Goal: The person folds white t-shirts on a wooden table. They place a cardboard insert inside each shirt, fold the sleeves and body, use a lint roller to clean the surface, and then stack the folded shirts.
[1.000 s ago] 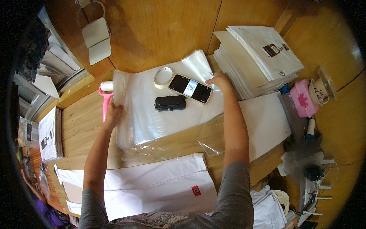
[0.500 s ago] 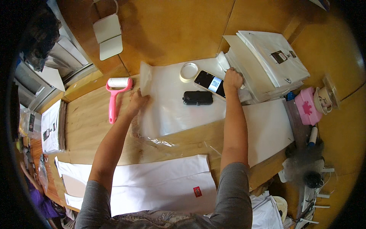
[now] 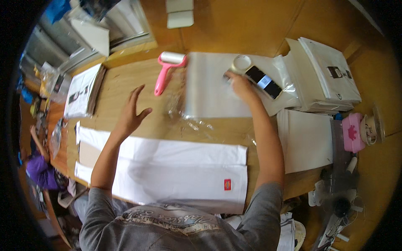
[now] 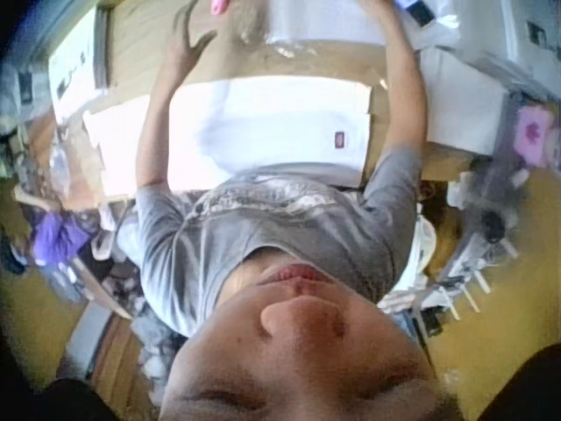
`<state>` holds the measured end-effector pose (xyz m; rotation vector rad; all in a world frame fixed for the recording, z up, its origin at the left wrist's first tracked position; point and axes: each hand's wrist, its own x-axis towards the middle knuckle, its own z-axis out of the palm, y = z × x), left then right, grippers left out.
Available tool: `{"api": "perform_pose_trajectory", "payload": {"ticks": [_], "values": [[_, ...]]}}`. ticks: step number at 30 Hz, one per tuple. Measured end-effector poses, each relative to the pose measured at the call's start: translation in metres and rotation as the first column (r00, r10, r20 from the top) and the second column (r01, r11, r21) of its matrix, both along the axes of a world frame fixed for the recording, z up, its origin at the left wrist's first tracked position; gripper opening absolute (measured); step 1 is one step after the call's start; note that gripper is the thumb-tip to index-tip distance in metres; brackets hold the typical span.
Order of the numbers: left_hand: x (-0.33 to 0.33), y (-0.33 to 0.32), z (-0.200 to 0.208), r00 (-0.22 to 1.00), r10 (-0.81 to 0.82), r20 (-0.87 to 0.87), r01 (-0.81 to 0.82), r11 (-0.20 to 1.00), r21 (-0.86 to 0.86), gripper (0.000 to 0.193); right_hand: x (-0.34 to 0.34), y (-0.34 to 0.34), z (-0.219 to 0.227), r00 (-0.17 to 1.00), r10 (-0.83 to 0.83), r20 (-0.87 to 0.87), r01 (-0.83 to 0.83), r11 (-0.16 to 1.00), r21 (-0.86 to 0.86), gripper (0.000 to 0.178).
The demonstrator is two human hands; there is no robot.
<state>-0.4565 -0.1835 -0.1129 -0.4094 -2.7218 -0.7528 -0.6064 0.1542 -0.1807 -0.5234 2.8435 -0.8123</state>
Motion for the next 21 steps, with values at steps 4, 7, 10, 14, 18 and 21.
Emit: {"api": "perform_pose_trajectory", "payload": {"ticks": [4,7,10,14,18,21], "values": [[0.093,-0.056,0.012,0.963,0.258,0.073,-0.264,0.961,0.084,0.06,0.034,-0.021,0.013,0.832,0.022,-0.554,-0.001,0.999,0.038,0.058],[0.16,-0.113,0.005,0.879,0.473,0.061,-0.477,0.876,0.071,0.055,0.093,-0.031,0.036,0.831,-0.005,-0.557,-0.034,0.998,-0.06,0.035],[0.236,-0.16,-0.009,0.774,0.632,0.036,-0.633,0.773,0.039,0.051,0.17,-0.031,0.052,0.88,-0.207,-0.427,0.158,0.976,-0.147,0.02],[0.289,-0.194,-0.035,0.778,0.621,0.092,-0.623,0.782,-0.011,0.043,0.264,0.018,0.027,0.733,-0.625,-0.266,0.639,0.768,-0.045,0.028],[0.247,-0.176,-0.055,0.944,0.323,0.072,-0.318,0.945,-0.079,0.039,0.319,0.057,-0.055,0.702,-0.712,-0.021,0.706,0.698,-0.119,0.04],[0.2,-0.148,-0.052,0.992,0.082,0.096,-0.065,0.984,-0.169,0.047,0.319,0.028,-0.074,0.759,-0.647,0.07,0.646,0.736,-0.201,0.036]]}}
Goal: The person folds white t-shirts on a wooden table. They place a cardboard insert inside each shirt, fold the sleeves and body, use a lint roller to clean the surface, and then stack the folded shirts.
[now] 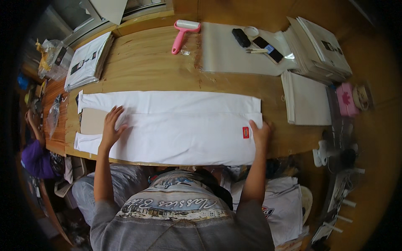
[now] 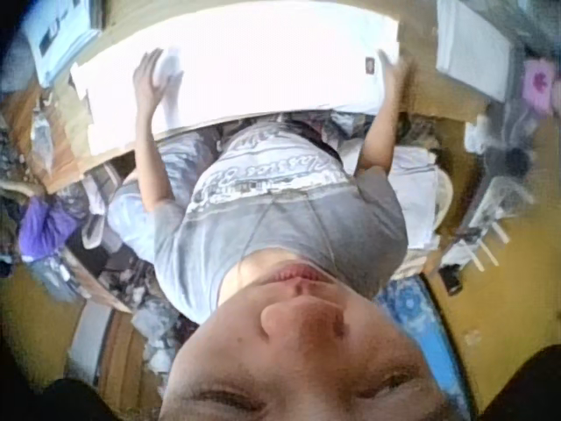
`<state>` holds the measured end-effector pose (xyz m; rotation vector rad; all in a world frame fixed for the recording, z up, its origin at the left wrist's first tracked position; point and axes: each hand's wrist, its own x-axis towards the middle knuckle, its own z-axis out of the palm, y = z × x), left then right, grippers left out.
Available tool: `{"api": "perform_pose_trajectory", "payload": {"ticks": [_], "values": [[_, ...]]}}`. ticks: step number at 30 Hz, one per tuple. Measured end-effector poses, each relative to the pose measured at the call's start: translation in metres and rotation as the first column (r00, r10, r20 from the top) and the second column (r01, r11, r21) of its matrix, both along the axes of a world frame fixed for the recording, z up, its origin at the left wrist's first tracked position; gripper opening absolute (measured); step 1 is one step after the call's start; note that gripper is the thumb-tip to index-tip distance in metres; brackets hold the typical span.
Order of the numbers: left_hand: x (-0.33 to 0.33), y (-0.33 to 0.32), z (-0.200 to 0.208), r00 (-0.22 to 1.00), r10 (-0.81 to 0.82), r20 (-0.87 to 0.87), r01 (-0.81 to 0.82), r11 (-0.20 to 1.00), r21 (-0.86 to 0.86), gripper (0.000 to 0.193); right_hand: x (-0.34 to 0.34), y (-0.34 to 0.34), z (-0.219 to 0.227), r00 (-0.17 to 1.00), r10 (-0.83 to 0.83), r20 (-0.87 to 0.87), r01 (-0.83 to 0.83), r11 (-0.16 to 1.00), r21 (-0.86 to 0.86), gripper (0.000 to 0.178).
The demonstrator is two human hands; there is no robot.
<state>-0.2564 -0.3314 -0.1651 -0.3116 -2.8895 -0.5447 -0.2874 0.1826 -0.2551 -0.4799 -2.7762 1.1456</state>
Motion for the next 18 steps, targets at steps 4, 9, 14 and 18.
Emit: {"api": "perform_pose_trajectory", "payload": {"ticks": [4,9,14,18], "values": [[-0.02,-0.003,-0.029,0.99,-0.141,0.002,0.141,0.99,-0.002,0.038,-0.004,-0.034,0.035,0.998,0.033,-0.046,-0.034,0.999,-0.017,0.043],[-0.022,-0.007,-0.043,0.983,-0.147,-0.106,0.16,0.978,0.13,0.026,-0.008,-0.038,0.082,0.964,0.024,-0.265,-0.102,0.953,-0.285,0.039],[-0.029,-0.002,-0.047,0.982,-0.106,-0.154,0.13,0.98,0.152,0.025,-0.045,-0.036,0.141,0.961,0.096,-0.261,-0.161,0.957,-0.241,0.038],[-0.047,0.017,-0.048,0.99,-0.042,-0.131,0.064,0.984,0.165,0.024,-0.083,0.004,0.081,0.994,0.033,-0.103,-0.044,0.993,-0.108,0.048]]}}
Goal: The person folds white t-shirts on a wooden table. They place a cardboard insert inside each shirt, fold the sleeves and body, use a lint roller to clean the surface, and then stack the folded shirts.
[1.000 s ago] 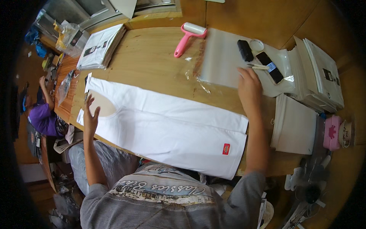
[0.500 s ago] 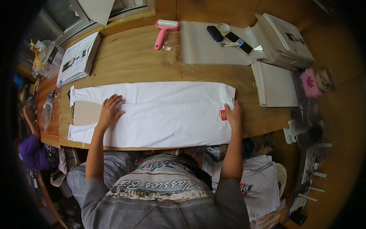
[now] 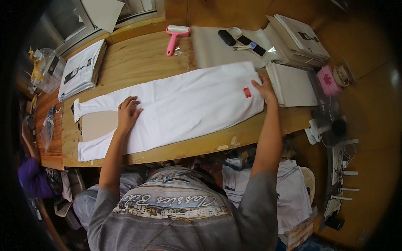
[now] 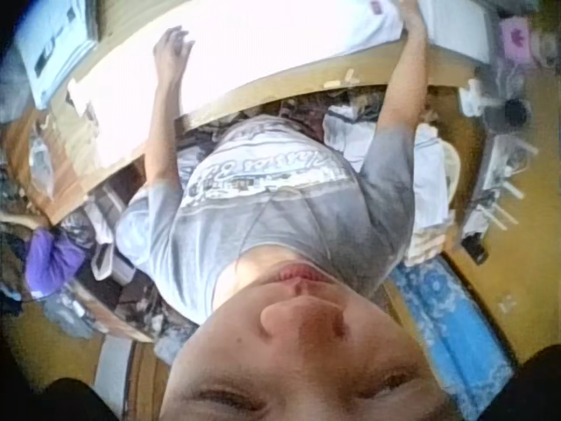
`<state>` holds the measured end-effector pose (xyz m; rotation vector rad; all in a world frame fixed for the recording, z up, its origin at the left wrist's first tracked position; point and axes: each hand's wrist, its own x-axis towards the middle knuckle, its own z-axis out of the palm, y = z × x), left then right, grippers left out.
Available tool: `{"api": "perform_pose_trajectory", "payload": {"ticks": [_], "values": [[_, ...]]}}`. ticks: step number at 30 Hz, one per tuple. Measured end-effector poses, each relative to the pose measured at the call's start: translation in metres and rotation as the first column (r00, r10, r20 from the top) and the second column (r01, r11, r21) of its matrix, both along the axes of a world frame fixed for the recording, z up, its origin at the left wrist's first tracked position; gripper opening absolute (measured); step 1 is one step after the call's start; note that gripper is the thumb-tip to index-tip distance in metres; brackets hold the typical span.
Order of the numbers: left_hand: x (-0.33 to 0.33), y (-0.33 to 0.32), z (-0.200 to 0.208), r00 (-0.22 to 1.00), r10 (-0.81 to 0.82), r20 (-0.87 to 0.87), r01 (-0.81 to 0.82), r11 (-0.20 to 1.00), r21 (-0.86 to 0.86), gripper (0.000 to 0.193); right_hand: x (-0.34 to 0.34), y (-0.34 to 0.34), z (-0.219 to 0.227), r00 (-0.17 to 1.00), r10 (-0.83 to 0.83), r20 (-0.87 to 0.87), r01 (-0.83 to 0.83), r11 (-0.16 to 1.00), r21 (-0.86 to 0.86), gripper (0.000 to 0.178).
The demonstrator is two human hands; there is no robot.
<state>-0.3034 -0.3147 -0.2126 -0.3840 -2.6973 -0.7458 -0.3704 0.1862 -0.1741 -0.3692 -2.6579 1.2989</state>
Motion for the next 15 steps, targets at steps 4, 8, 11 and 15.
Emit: {"api": "perform_pose_trajectory", "payload": {"ticks": [4,8,11,15], "values": [[0.002,-0.007,-0.007,0.999,-0.005,-0.036,0.006,1.0,0.011,0.025,0.033,0.027,-0.016,0.914,0.364,0.179,-0.21,0.802,-0.56,0.064],[0.002,-0.003,-0.003,1.0,0.006,-0.021,-0.006,1.0,-0.002,0.025,0.049,0.032,-0.012,0.858,0.514,0.006,-0.483,0.811,-0.332,0.064],[0.003,-0.003,-0.002,1.0,-0.001,-0.013,0.001,1.0,-0.006,0.025,0.055,0.033,0.0,0.905,0.424,0.027,-0.39,0.856,-0.339,0.059],[0.001,-0.003,-0.003,1.0,-0.004,-0.015,0.004,1.0,-0.025,0.026,0.069,0.039,-0.016,0.847,0.291,0.445,-0.201,0.95,-0.239,0.051]]}}
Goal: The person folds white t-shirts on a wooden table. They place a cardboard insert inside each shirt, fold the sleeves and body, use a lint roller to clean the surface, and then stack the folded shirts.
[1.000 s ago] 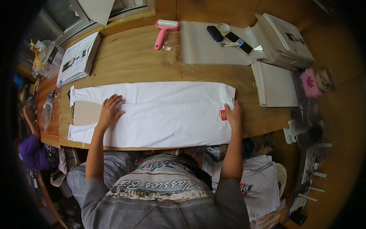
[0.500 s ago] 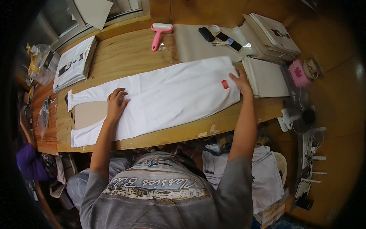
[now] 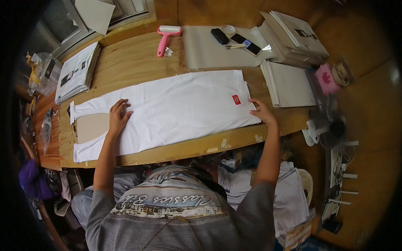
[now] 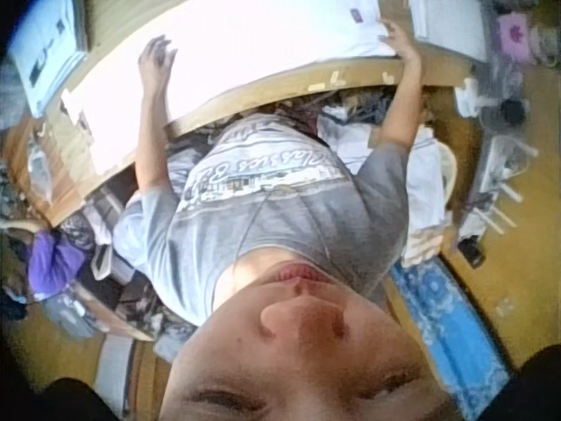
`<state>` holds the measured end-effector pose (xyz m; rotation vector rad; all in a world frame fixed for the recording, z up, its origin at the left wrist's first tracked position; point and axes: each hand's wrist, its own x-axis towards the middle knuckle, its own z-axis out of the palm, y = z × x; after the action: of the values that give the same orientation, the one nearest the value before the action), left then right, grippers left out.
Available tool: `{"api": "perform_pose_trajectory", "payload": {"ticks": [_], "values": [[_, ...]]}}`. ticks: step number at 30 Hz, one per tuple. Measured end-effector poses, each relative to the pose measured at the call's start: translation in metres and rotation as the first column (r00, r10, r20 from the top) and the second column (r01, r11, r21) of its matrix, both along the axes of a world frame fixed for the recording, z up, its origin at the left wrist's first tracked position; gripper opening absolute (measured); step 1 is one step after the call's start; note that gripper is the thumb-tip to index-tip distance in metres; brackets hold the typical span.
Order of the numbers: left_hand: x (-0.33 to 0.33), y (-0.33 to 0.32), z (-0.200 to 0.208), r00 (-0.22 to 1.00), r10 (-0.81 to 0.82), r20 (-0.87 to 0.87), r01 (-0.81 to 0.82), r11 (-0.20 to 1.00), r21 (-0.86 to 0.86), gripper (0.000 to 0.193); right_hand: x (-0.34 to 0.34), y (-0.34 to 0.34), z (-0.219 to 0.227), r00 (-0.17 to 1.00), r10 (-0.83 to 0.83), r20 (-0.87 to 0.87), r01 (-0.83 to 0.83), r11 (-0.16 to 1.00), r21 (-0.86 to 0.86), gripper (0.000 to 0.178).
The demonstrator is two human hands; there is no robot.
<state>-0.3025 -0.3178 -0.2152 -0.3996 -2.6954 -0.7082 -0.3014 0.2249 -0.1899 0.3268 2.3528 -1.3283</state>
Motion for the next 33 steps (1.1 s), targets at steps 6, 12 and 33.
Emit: {"api": "perform_pose_trajectory", "payload": {"ticks": [6,12,33], "values": [[0.001,0.003,0.002,1.0,0.009,0.003,-0.009,1.0,-0.005,0.026,-0.03,-0.056,-0.007,0.795,0.122,-0.594,0.383,0.657,0.649,0.036],[0.001,0.002,0.003,1.0,0.004,0.021,-0.004,1.0,0.002,0.026,-0.027,-0.065,-0.047,0.805,0.303,-0.511,0.282,0.562,0.778,0.044],[0.033,0.198,0.001,0.658,-0.733,0.175,0.748,0.609,-0.263,0.057,0.065,0.015,-0.01,0.873,-0.487,-0.025,0.466,0.848,-0.254,0.028]]}}
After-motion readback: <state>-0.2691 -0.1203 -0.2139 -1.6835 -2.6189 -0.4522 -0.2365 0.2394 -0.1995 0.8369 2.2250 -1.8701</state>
